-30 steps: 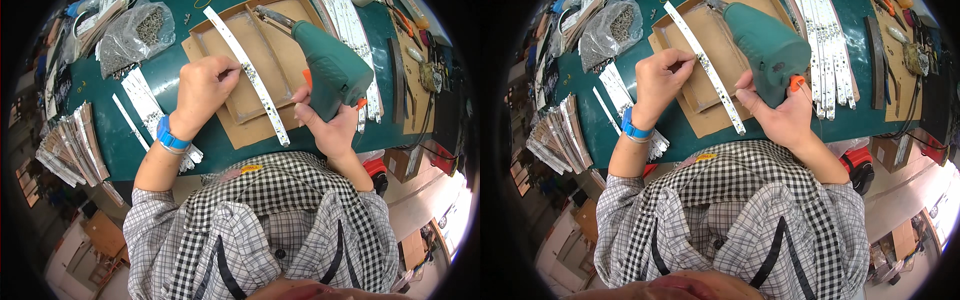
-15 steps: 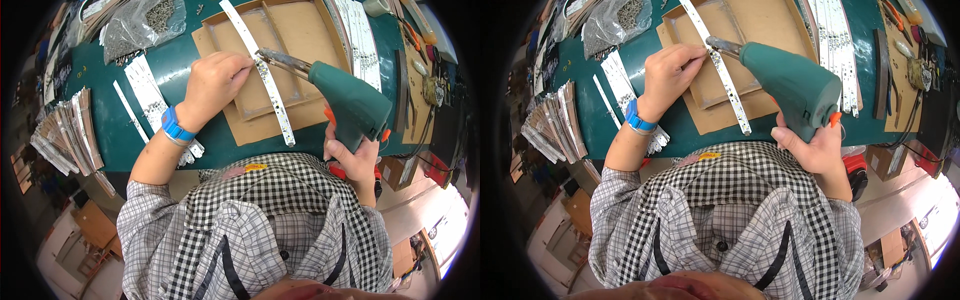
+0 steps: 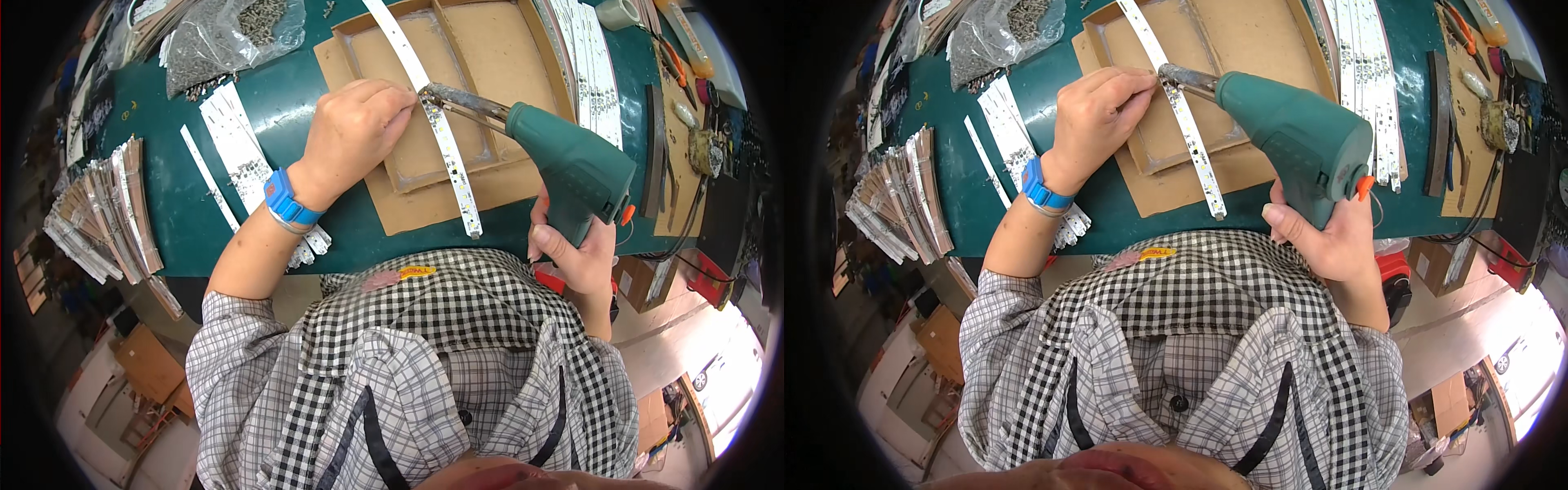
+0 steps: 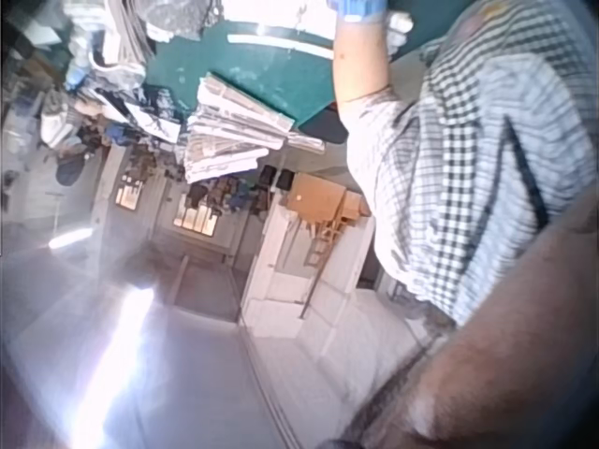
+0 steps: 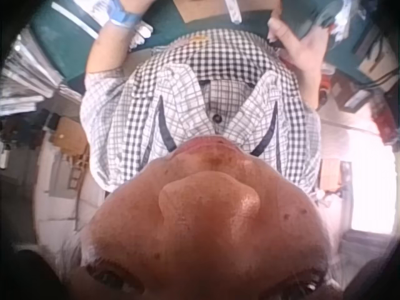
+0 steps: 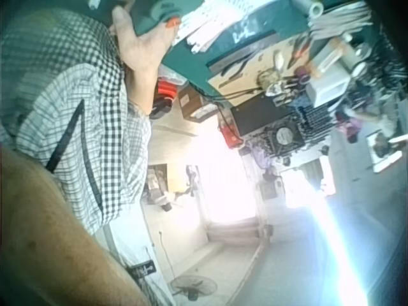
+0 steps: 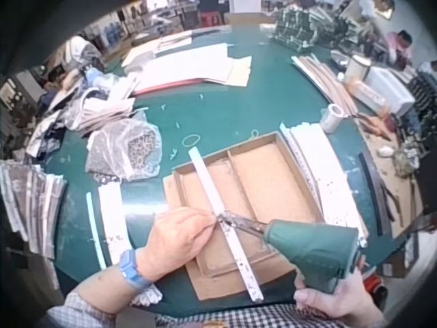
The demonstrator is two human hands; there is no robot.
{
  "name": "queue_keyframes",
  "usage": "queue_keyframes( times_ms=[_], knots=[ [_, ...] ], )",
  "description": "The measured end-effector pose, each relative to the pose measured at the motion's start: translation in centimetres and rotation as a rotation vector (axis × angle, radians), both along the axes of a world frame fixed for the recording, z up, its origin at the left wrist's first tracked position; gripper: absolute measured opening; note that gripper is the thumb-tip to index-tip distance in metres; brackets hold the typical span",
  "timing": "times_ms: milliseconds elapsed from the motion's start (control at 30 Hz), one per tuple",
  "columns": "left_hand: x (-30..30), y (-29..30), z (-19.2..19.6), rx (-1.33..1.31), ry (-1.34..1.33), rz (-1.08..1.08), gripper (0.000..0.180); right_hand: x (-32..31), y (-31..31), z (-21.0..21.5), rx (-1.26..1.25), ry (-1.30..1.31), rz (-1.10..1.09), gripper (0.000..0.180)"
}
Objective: The recorder is gluing small components and rubber bands onto LED light strips using a glue gun.
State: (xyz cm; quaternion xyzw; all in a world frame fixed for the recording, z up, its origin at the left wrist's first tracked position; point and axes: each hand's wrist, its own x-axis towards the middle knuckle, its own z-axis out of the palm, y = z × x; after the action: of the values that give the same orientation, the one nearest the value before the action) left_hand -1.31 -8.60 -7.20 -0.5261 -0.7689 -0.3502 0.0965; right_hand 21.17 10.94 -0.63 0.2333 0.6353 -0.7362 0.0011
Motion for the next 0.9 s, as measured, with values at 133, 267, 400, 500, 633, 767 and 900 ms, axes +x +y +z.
queue_keyframes(
  times_ms=[133, 267, 400, 500, 633, 767, 900],
  knots=[
    [0.0, 0.1, 0.0, 0.003, 0.007, -0.003, 0.015, 0.0, 0.0, 0.1, -0.003, -0.009, -0.004, 0.043],
    [0.0, 0.1, -0.1, -0.006, 0.024, -0.001, 0.016, -0.2, 0.0, 0.3, 0.010, 0.013, -0.006, 0.043],
    [0.1, 0.1, -0.2, -0.013, 0.030, 0.002, 0.016, -0.1, 0.0, 0.2, 0.039, -0.027, 0.004, 0.043],
    [0.1, 0.1, -0.2, -0.008, 0.026, 0.003, 0.015, 0.1, 0.1, 0.0, 0.016, -0.036, -0.001, 0.046],
    [0.0, 0.1, -0.3, 0.012, -0.003, -0.001, 0.015, -0.2, 0.0, 0.1, -0.088, 0.074, -0.113, 0.055],
    [0.1, 0.1, -0.3, 0.014, -0.011, 0.004, 0.014, -0.6, 0.5, -0.1, -0.047, 0.197, -0.184, 0.073],
    [0.1, 0.1, -0.1, 0.012, -0.017, 0.004, 0.014, -0.3, 1.2, 0.1, -0.031, 0.255, -0.220, 0.078]
  ],
)
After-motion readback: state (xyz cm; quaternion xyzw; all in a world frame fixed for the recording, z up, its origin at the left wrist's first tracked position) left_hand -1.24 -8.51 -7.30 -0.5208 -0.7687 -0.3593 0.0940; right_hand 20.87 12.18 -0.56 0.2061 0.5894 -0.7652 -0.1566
